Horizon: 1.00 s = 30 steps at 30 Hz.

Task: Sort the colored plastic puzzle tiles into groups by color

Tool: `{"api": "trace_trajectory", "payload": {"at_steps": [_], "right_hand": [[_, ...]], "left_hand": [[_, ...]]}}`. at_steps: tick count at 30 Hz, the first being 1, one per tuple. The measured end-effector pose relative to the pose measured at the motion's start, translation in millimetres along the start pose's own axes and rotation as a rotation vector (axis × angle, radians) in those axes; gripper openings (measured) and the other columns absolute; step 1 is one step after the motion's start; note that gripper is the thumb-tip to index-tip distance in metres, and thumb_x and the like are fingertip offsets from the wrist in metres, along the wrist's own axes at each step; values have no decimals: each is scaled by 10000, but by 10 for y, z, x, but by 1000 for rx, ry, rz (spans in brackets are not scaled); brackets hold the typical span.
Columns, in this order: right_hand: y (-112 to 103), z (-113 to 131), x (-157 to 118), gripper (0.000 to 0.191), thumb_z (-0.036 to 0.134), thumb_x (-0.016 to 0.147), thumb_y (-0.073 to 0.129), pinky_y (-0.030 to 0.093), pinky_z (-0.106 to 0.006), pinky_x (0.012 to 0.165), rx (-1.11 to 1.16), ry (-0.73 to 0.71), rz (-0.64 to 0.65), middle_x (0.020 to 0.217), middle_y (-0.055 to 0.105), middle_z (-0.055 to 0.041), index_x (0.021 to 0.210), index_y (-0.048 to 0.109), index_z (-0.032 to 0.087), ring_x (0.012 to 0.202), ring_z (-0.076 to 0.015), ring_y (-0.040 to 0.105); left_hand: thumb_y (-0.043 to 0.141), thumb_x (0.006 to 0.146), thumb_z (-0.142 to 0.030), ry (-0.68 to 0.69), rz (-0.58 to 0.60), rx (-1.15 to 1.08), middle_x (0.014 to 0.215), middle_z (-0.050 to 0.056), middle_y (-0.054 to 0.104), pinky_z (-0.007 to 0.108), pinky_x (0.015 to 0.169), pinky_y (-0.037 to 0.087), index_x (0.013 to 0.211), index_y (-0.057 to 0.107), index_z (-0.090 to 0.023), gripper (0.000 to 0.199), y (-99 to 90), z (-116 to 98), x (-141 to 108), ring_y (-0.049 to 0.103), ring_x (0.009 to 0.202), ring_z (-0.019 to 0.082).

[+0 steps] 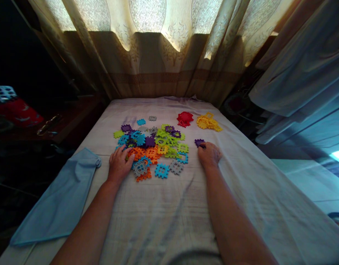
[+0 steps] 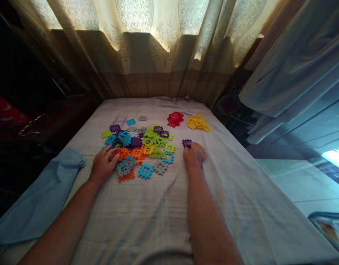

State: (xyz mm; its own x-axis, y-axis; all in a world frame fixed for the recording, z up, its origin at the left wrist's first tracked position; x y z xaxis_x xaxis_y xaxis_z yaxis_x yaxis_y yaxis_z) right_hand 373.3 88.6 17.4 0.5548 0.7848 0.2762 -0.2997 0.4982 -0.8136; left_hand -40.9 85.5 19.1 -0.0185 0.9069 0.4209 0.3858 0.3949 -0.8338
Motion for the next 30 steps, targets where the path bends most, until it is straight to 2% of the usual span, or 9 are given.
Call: {"api": "trace_trajectory", "payload": {"at_steps": [4, 10, 13, 17, 23, 27, 30], "right_hand": [[1, 0, 2, 295, 250, 782, 555, 367, -505, 1012, 10, 16, 15, 1211, 654, -99, 1015, 735, 224, 1139, -299, 540], [-60, 74, -21, 355, 199, 795, 491, 340, -514, 1036, 73, -5, -33, 1326, 600, -126, 1078, 706, 198, 1229, -298, 503], [-67, 269, -84, 351, 186, 808, 472, 342, -490, 1034, 108, -124, -57, 1307, 616, -125, 1073, 702, 191, 1224, -281, 511], [25, 639, -159, 337, 203, 822, 505, 354, -462, 1032, 140, -319, -20, 1282, 639, -115, 1095, 702, 195, 1198, -266, 532], [286, 986, 55, 407, 227, 825, 532, 405, -459, 1019, 27, -382, 149, 1351, 608, -107, 1205, 676, 213, 1234, -286, 525], [471, 1058, 293, 486, 206, 778, 566, 434, -443, 1031, -66, -384, 297, 1407, 576, -57, 1251, 657, 275, 1283, -281, 510], [614, 1051, 383, 530, 184, 766, 567, 466, -424, 1005, -101, -384, 440, 1358, 622, -28, 1274, 646, 308, 1245, -273, 556]], "left_hand": [[475, 884, -450, -5, 3, -3, 1383, 100, 576, 492, 1116, 365, 1168, 667, -246, 398, -10, -9, -1, 500, 1298, 294], [476, 888, -445, -6, 10, -1, 1378, 109, 578, 493, 1115, 363, 1169, 669, -237, 400, -18, -30, -6, 502, 1294, 301], [470, 892, -436, 1, 9, 8, 1382, 109, 577, 489, 1107, 371, 1171, 667, -237, 395, -16, -37, -6, 502, 1296, 296], [458, 900, -425, 7, 14, 23, 1379, 114, 581, 490, 1102, 375, 1181, 667, -233, 399, -20, -51, -7, 509, 1290, 292], [452, 911, -411, -4, 39, 60, 1394, 95, 576, 477, 1094, 386, 1197, 662, -248, 391, -45, -78, -6, 508, 1298, 281], [455, 910, -408, 2, 29, 51, 1384, 96, 583, 480, 1091, 388, 1191, 667, -240, 390, -53, -87, -8, 511, 1294, 288], [454, 911, -407, 5, 24, 40, 1382, 101, 584, 497, 1088, 387, 1194, 666, -238, 392, -44, -79, -12, 511, 1291, 295]]}}
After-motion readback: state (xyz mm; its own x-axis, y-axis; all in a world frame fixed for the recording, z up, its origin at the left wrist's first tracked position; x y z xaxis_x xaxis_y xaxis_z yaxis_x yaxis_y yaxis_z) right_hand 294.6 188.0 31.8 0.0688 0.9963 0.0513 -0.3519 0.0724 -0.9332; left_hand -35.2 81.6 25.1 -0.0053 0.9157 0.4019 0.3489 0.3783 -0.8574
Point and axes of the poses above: each hand's wrist, its own x-axis towards the middle knuckle, its own y-axis out of the palm, z = x × y, the point moved 7 cm from there along x, towards the middle knuckle
